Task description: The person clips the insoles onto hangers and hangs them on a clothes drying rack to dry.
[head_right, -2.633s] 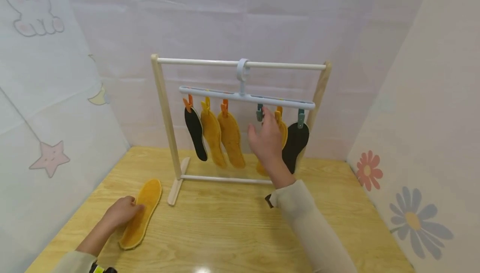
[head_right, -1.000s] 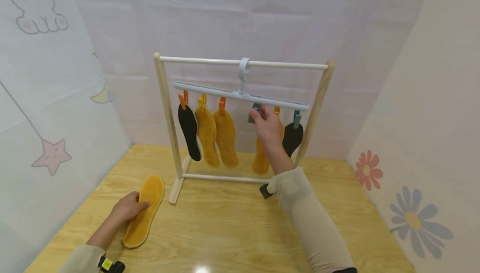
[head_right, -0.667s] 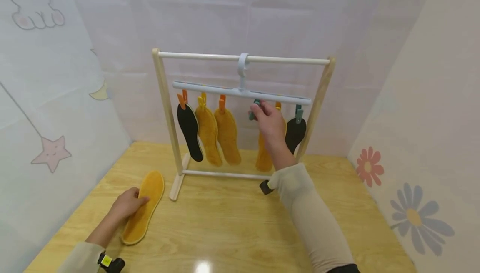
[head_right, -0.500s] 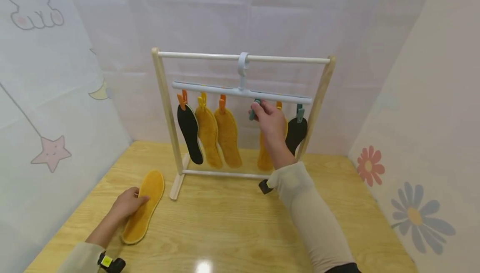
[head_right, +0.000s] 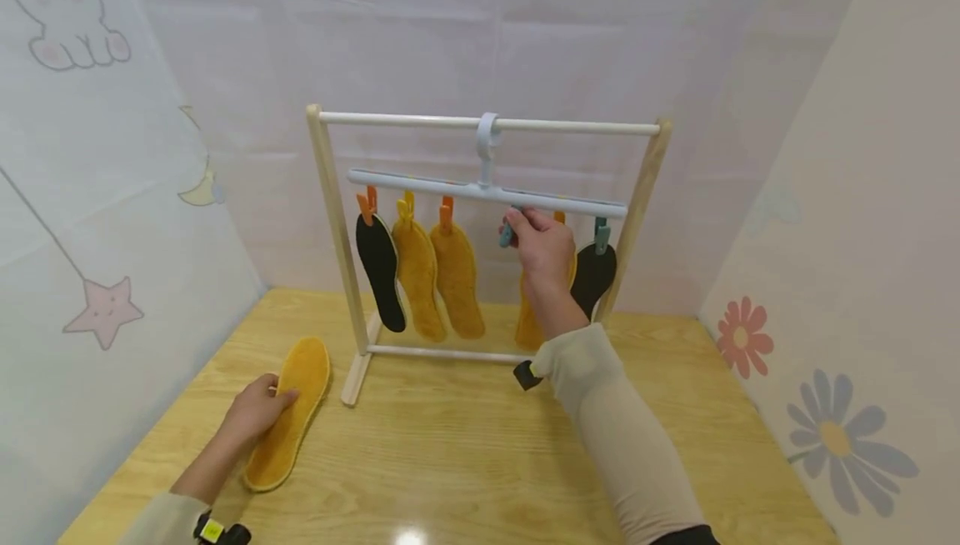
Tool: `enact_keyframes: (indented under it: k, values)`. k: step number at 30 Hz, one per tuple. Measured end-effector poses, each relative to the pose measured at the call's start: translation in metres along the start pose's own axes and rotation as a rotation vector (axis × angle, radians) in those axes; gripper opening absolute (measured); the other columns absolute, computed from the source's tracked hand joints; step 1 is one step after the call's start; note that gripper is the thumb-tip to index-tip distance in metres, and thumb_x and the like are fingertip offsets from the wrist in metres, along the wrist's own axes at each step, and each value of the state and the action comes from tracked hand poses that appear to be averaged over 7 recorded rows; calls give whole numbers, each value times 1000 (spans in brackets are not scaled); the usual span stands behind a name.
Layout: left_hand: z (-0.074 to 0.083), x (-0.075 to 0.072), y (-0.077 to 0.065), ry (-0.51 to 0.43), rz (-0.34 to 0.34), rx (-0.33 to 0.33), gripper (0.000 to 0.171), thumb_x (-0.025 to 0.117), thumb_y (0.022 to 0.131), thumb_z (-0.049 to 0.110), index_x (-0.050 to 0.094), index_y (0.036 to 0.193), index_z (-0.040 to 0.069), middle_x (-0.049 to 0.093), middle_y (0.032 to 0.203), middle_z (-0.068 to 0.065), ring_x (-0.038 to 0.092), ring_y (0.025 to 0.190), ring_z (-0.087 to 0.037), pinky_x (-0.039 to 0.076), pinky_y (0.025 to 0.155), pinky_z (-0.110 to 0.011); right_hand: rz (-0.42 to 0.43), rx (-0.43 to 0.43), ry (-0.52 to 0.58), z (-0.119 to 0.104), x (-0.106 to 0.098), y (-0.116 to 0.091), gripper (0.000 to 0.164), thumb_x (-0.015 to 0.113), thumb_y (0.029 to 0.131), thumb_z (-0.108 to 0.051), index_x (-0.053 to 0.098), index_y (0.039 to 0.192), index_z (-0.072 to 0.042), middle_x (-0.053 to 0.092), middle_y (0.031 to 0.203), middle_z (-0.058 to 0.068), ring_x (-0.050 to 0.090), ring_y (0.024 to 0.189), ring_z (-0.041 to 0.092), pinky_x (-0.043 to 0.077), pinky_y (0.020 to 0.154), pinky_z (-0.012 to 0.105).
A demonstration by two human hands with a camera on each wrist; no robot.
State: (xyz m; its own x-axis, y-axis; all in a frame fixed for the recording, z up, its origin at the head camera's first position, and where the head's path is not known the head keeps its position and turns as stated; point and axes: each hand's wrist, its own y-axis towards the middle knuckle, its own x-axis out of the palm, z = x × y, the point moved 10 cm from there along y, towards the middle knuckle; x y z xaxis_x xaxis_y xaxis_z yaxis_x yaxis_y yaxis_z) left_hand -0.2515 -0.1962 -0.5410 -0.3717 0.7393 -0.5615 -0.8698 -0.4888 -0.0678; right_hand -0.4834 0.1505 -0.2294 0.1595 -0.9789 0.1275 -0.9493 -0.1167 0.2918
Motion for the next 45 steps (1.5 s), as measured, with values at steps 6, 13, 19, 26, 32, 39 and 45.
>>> enact_keyframes:
  k: [6,13,19,26,32,39,45]
  values:
    - [4,7,0,-93,-24,10,40,57,104,20,51,126,-12,55,127,-37,62,106,-42,56,79,-46,1,-12,3,-1,0,1,35,77,90,-15,73,116,7,75,81,1,74,75,15,59,73,25]
    - [12,10,-3,-116,-25,10,40,56,104,20,51,129,-11,55,128,-36,63,105,-40,56,79,-45,15,-4,-23,-1,-3,-2,33,77,90,-16,74,115,6,75,82,1,74,75,13,59,73,24]
    - [20,10,-4,-123,-28,15,41,57,104,23,51,131,-8,57,127,-33,63,104,-36,55,76,-42,22,14,-26,0,-4,-1,32,76,90,-16,74,114,5,76,84,3,75,77,14,59,74,25]
    - [33,12,-8,-140,-34,32,40,58,104,23,52,130,-7,60,122,-30,64,97,-32,53,72,-39,14,18,-54,0,-3,-1,33,75,91,-18,74,116,4,75,83,0,75,81,17,59,75,25]
    - [42,15,-10,-136,-48,53,41,58,104,25,52,131,-5,62,125,-29,66,100,-33,55,75,-42,3,2,-48,-2,-1,-1,32,75,92,-16,73,117,5,75,84,0,76,84,19,59,76,25]
    - [56,17,-13,-126,-59,96,43,58,104,27,52,133,-5,60,130,-32,63,110,-42,54,81,-48,6,-2,-60,-3,-1,-1,35,76,91,-17,73,117,5,75,83,-1,76,85,19,59,76,25]
    - [63,20,-16,-155,-60,111,39,59,104,25,54,130,-4,65,124,-27,67,100,-29,55,74,-41,9,2,-72,-3,-2,-2,39,76,91,-19,71,120,7,75,82,-3,76,86,19,59,78,26]
